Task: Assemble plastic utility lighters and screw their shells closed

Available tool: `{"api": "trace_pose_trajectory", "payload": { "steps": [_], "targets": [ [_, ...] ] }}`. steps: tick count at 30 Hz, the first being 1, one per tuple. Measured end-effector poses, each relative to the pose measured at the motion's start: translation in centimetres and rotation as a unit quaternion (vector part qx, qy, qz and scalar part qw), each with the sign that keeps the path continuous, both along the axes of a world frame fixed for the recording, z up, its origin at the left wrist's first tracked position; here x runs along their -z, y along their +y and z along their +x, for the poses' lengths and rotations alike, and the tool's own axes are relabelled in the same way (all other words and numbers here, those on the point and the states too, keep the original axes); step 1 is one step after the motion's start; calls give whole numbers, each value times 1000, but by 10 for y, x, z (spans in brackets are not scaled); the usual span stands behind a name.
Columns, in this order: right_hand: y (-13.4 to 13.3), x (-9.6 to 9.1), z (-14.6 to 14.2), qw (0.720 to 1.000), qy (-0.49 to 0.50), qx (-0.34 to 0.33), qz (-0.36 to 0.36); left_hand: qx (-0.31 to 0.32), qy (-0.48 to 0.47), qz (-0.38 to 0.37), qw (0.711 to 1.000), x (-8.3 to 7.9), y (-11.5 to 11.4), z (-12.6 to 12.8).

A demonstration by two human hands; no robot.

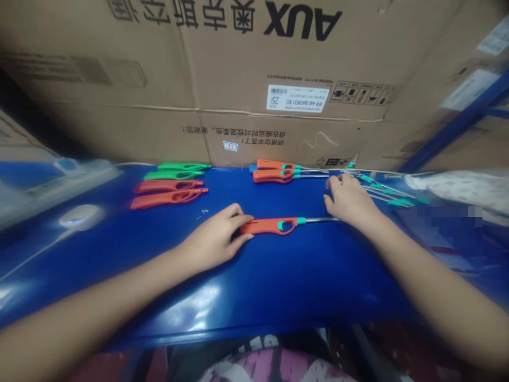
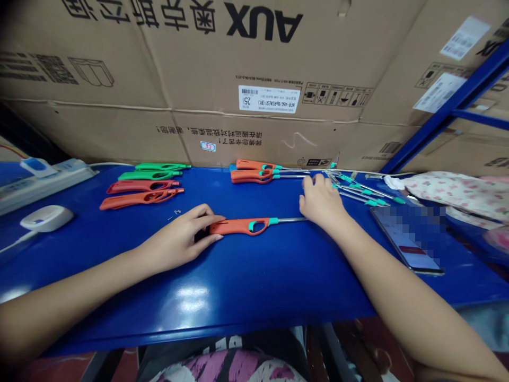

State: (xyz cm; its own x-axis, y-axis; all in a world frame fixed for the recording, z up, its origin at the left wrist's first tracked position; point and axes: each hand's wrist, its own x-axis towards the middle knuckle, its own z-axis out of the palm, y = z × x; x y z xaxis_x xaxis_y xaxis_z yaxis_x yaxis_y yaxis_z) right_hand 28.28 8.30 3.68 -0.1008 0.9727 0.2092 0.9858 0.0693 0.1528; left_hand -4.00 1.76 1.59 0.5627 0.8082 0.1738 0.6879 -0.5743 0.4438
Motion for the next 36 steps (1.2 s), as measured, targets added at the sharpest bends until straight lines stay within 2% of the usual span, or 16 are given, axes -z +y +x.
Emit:
{"api": "trace_pose_trajectory", "payload": {
  "steps": [2, 4, 7, 10, 13, 15, 17, 19, 21, 22, 24, 29, 30, 32, 36],
  "targets": [
    [-1, -6, 2, 995, -26, 87, -33, -1, -4, -4, 1000, 0, 0, 0],
    [0, -11, 4, 988, -14, 135, -68, -2, -9, -6, 1000, 1, 0, 0],
    [2, -16, 6, 979, 0, 155, -129, -3, -11, -10, 1000, 0, 0, 0],
    [2, -16, 7, 979, -9, 136, -149, -3, -11, -10, 1000, 1, 0, 0],
    [0, -19, 10, 992, 23, 102, -74, 0, -18, 3, 1000, 1, -1, 1],
    [-3, -25, 11, 995, 70, 63, 25, 2, -22, 10, 1000, 2, -1, 1],
    [-10, -36, 9, 983, 128, 17, 128, 2, -20, 14, 1000, 2, -3, 2],
    [-19, -48, 0, 956, 203, -32, 211, 1, -13, 17, 1000, 2, -5, 3],
    [-28, -59, -14, 919, 308, -79, 234, 2, -9, 17, 1000, 1, -9, 5],
    [-33, -63, -23, 900, 367, -97, 213, 4, -11, 15, 1000, 1, -11, 6],
    [-39, -66, -44, 858, 484, -130, 116, 10, -21, 7, 1000, 0, -16, 9],
    [-39, -58, -103, 705, 677, -213, -14, 28, -23, 29, 999, 0, -23, 12],
    [-38, -55, -115, 681, 698, -220, -37, 30, -20, 33, 999, 0, -23, 12],
    [-36, -50, -139, 654, 711, -246, -84, 31, -16, 40, 999, 1, -24, 12],
    [-34, -38, -176, 620, 709, -300, -151, 35, -11, 60, 998, 2, -24, 12]
  ]
}}
